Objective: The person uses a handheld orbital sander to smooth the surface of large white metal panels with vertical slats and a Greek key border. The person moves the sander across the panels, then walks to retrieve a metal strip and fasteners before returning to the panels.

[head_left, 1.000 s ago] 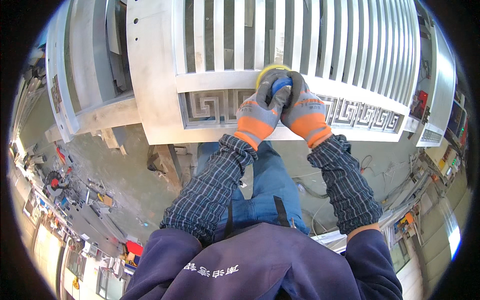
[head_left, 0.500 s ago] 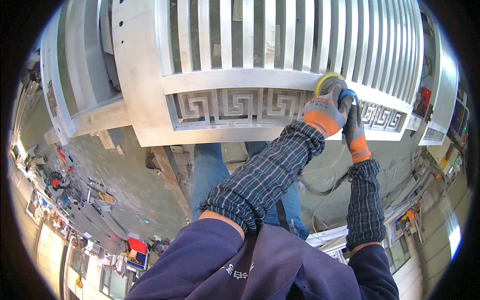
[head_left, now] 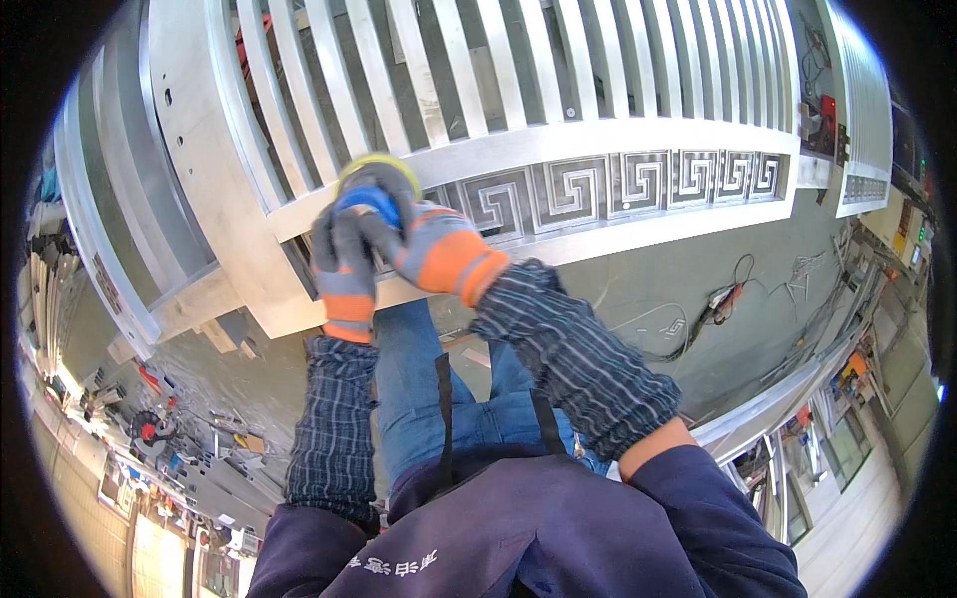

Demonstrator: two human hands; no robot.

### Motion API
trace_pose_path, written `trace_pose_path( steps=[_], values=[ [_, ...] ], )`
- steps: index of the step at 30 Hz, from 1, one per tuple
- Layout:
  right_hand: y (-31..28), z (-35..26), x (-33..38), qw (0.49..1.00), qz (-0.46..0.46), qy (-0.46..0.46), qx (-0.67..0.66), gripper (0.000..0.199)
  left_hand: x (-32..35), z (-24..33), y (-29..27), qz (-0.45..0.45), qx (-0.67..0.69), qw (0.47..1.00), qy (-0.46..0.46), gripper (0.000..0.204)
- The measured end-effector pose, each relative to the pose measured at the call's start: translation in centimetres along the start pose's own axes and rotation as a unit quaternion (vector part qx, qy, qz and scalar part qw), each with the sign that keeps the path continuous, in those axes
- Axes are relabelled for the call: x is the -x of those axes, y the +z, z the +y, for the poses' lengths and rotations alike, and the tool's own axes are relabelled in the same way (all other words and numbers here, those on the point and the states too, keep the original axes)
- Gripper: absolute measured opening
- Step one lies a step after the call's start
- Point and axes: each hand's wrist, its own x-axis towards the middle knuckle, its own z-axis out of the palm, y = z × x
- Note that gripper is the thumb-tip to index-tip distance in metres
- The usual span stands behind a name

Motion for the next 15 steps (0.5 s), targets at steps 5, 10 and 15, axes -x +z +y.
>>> trace_pose_path(
  steps=[5, 10, 15],
  values=[
    [-2.4, 2.3, 1.0, 0.997, 0.072, -0.002, -0.015, 0.078, 0.1, 0.6, 3.8, -0.008, 0.009, 1.0, -0.019, 0.037],
    [-8.7, 9.5, 5.4, 0.993, 0.111, 0.019, 0.021, 0.076, 1.4, 1.4, 14.0, -0.088, -0.033, 0.992, 0.09, 0.038],
    [-15.3, 22.3, 10.6, 0.922, 0.13, -0.005, 0.364, 0.057, 3.3, 5.0, 26.4, -0.227, -0.071, 0.968, 0.077, 0.044]
  ],
)
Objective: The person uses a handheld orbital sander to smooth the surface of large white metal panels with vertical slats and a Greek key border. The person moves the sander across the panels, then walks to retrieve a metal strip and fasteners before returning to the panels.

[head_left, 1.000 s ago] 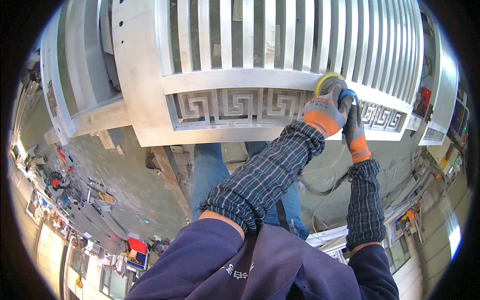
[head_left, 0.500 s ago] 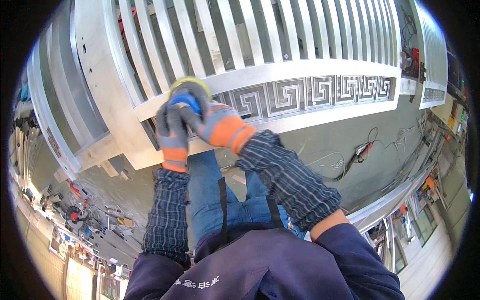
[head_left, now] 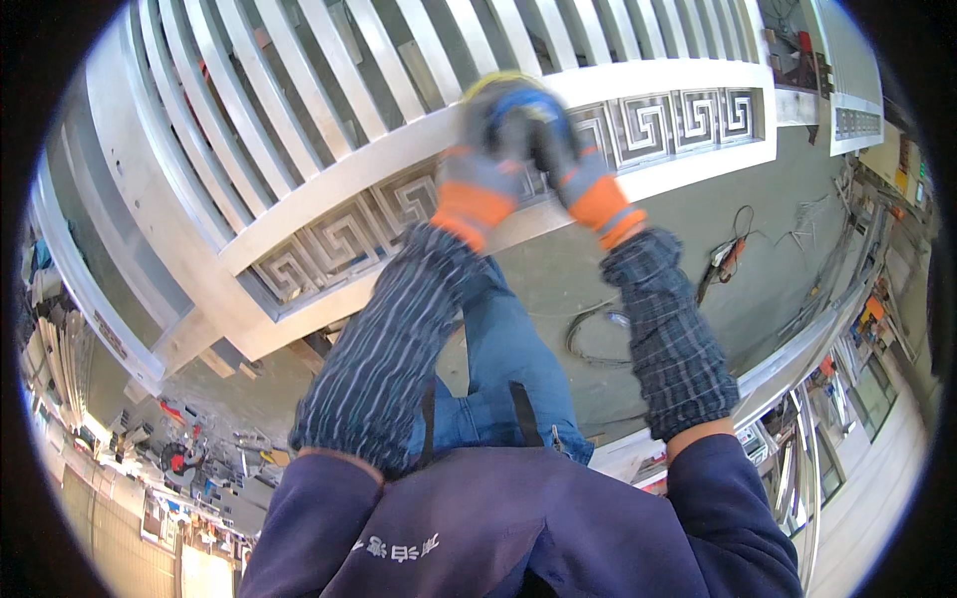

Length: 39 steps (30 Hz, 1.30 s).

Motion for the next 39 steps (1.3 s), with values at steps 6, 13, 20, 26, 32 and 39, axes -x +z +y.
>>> trace_pose_path(
  steps=[6, 13, 20, 26, 32, 39],
  values=[
    [-0.5, 12.6, 1.8, 0.94, 0.073, 0.116, -0.313, 0.065, -4.7, 1.7, 10.1, -0.104, -0.113, 0.987, -0.038, 0.054],
    [-0.4, -0.1, -0.5, 0.969, 0.062, -0.081, -0.224, 0.063, 2.2, -1.7, -2.0, 0.041, 0.03, 0.999, 0.002, 0.042],
    [-0.9, -21.6, -7.1, 0.953, -0.01, -0.094, -0.289, 0.05, 8.9, -7.1, -17.4, 0.253, 0.028, 0.966, 0.043, 0.043],
    [-1.5, -21.3, -7.8, 0.967, -0.02, -0.247, -0.062, 0.051, 9.4, -8.6, -18.3, 0.188, 0.107, 0.974, -0.06, 0.044],
    [-2.9, -22.8, -7.4, 0.965, 0.001, -0.214, -0.149, 0.047, 9.2, -9.1, -17.6, 0.216, 0.106, 0.971, -0.001, 0.044],
    [-1.5, -29.0, -9.9, 0.968, -0.09, -0.16, -0.174, 0.054, 10.3, -8.4, -24.9, 0.282, 0.21, 0.936, -0.021, 0.041]
  ],
)
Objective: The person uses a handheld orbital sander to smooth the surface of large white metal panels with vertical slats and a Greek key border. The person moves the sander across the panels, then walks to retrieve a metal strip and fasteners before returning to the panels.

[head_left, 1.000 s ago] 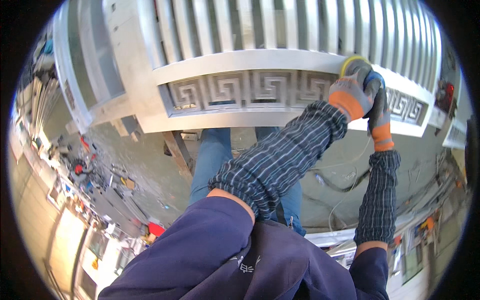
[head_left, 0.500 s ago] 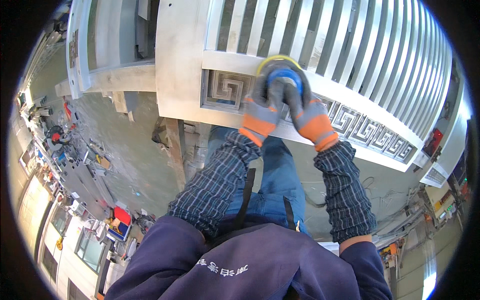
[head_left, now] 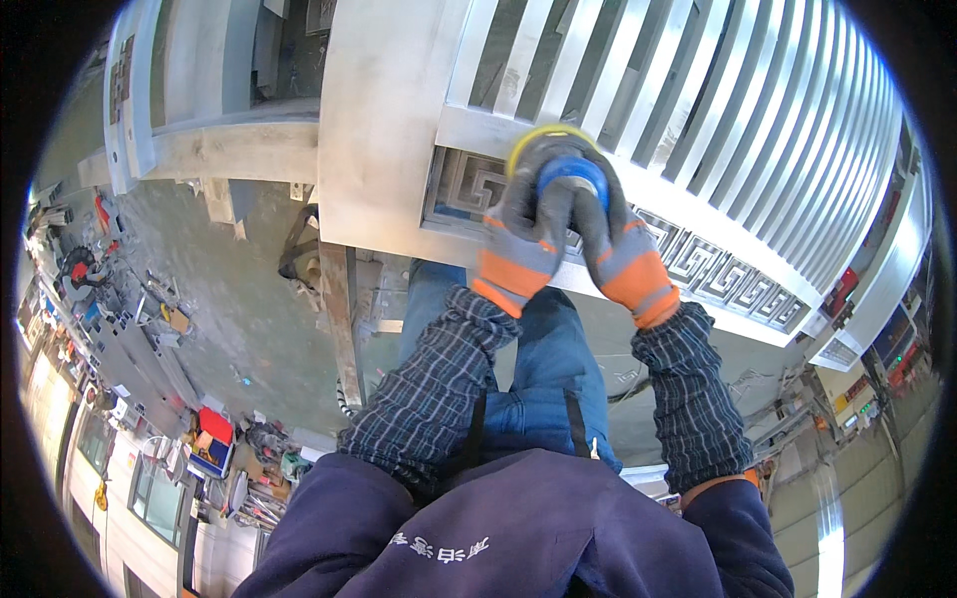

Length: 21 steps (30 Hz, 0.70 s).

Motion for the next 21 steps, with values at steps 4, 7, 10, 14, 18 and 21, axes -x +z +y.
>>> trace_pose_path(
  steps=[4, 7, 10, 14, 18, 21],
  values=[
    [-0.4, 0.6, -0.1, 0.998, 0.046, -0.008, -0.049, 0.054, 0.0, -1.7, 0.5, -0.034, -0.087, 0.995, 0.037, 0.038],
    [-1.0, -1.1, -1.6, 1.0, -0.009, 0.01, -0.022, 0.053, -0.9, -2.0, -1.4, -0.023, -0.059, 0.998, -0.014, 0.039],
    [-0.9, -2.6, -2.0, 0.998, -0.039, 0.018, -0.04, 0.053, -1.0, -0.2, -2.6, -0.01, -0.015, 1.0, -0.018, 0.039],
    [-0.8, -2.4, -0.8, 0.992, 0.013, 0.062, -0.111, 0.059, 0.8, -1.8, -1.1, -0.009, -0.134, 0.99, 0.048, 0.042],
    [0.1, -4.3, -2.3, 0.995, -0.003, 0.044, -0.089, 0.064, -0.6, -0.1, -3.7, 0.016, -0.025, 0.998, -0.05, 0.042],
    [0.0, -4.0, -1.5, 0.994, -0.004, 0.053, -0.092, 0.064, 0.2, -1.3, -3.3, -0.019, -0.029, 0.998, -0.042, 0.041]
  ],
)
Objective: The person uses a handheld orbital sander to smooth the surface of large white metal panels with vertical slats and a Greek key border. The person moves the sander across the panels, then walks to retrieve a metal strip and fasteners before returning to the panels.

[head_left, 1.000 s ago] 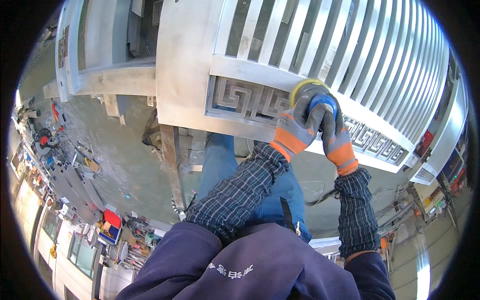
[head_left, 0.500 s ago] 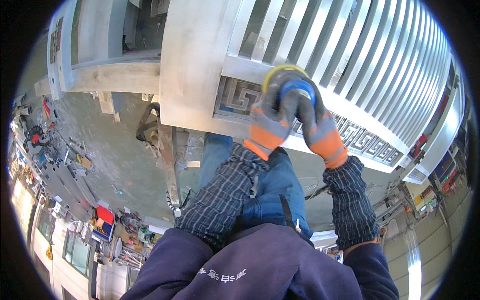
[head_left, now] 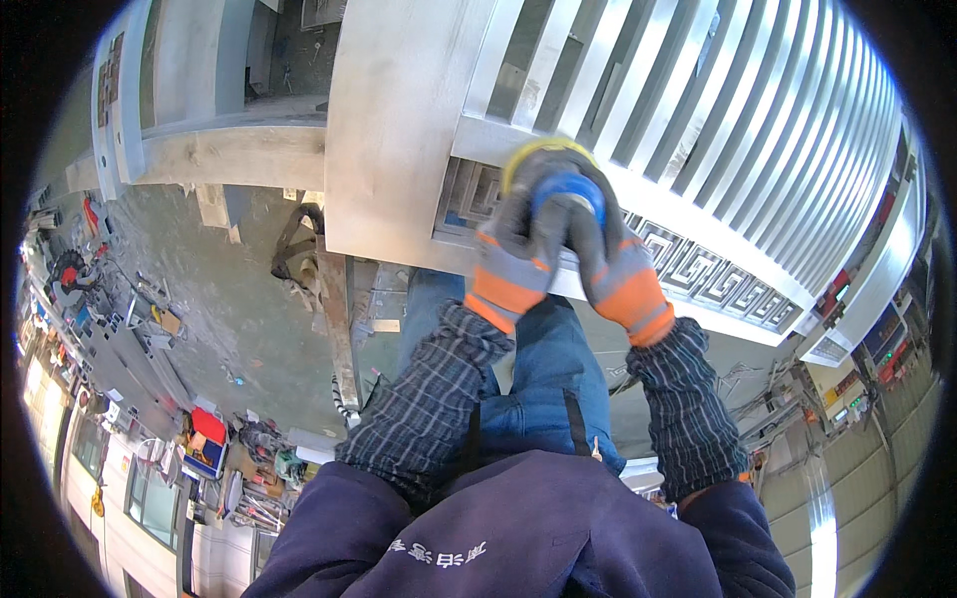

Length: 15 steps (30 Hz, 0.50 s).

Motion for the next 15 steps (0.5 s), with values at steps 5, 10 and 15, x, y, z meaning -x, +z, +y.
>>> trace_pose_path(
  steps=[5, 10, 15],
  values=[
    [-0.3, 1.7, 0.5, 0.985, 0.023, -0.122, 0.121, 0.052, -0.1, 0.0, 1.3, -0.017, -0.014, 1.0, 0.008, 0.038],
    [2.0, -0.9, -0.6, 1.0, 0.011, -0.015, -0.022, 0.052, -0.9, 2.9, -2.5, -0.002, 0.0, 0.998, -0.065, 0.038],
    [1.7, 1.0, 0.6, 0.999, 0.008, -0.042, -0.019, 0.054, -0.1, 0.7, -0.6, -0.007, -0.049, 0.997, 0.052, 0.043]
  ],
)
